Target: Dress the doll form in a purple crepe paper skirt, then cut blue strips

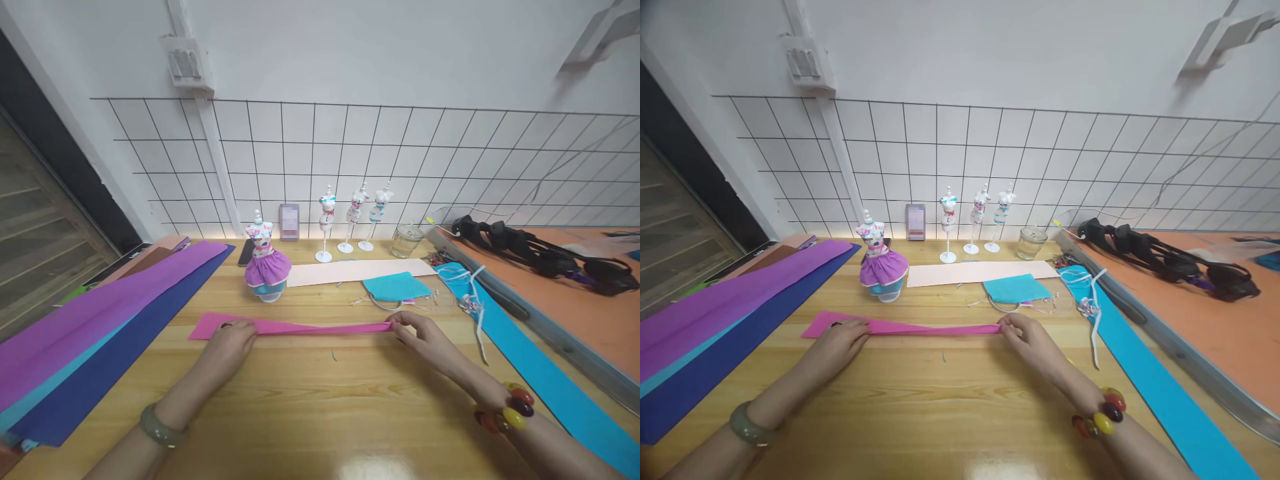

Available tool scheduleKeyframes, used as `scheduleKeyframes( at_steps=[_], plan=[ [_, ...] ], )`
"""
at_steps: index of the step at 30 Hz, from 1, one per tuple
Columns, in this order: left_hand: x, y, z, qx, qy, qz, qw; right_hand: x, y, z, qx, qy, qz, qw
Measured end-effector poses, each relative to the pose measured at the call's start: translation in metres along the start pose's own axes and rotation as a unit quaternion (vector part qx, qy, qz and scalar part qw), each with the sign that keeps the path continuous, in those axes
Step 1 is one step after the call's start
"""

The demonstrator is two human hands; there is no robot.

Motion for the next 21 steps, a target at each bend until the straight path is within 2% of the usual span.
scheduleKeyframes(
  at_steps=[3,5,8,11,16,21],
  plan=[
    [0.001,-0.014,0.013,-0.077,-0.025,0.043,0.996,0.001,0.006,-0.01,0.159,0.066,0.024,0.985],
    [0.001,-0.022,0.027,-0.11,-0.053,0.082,0.989,0.001,0.011,-0.017,0.226,0.103,0.032,0.968],
    [0.001,-0.026,0.049,-0.164,-0.079,0.145,0.973,0.001,0.017,-0.023,0.248,0.131,0.05,0.959],
    [0.003,-0.023,0.07,-0.209,-0.1,0.176,0.957,0.002,0.023,-0.023,0.25,0.134,0.065,0.957],
    [0.01,-0.014,0.101,-0.164,-0.119,0.158,0.966,0.008,0.031,-0.025,0.204,0.107,0.072,0.97],
    [0.016,-0.016,0.121,-0.118,-0.128,0.105,0.979,0.014,0.037,-0.046,0.135,0.116,0.042,0.983]
  ],
)
Point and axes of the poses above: each hand's wrist, its own x-axis towards the middle knuckle, its own y-axis out of the palm, z = x × y, the point moved 9 cm from there along x, towards the middle knuckle, and after that the axes turned 11 degrees about -x, right-handed, at the moved point
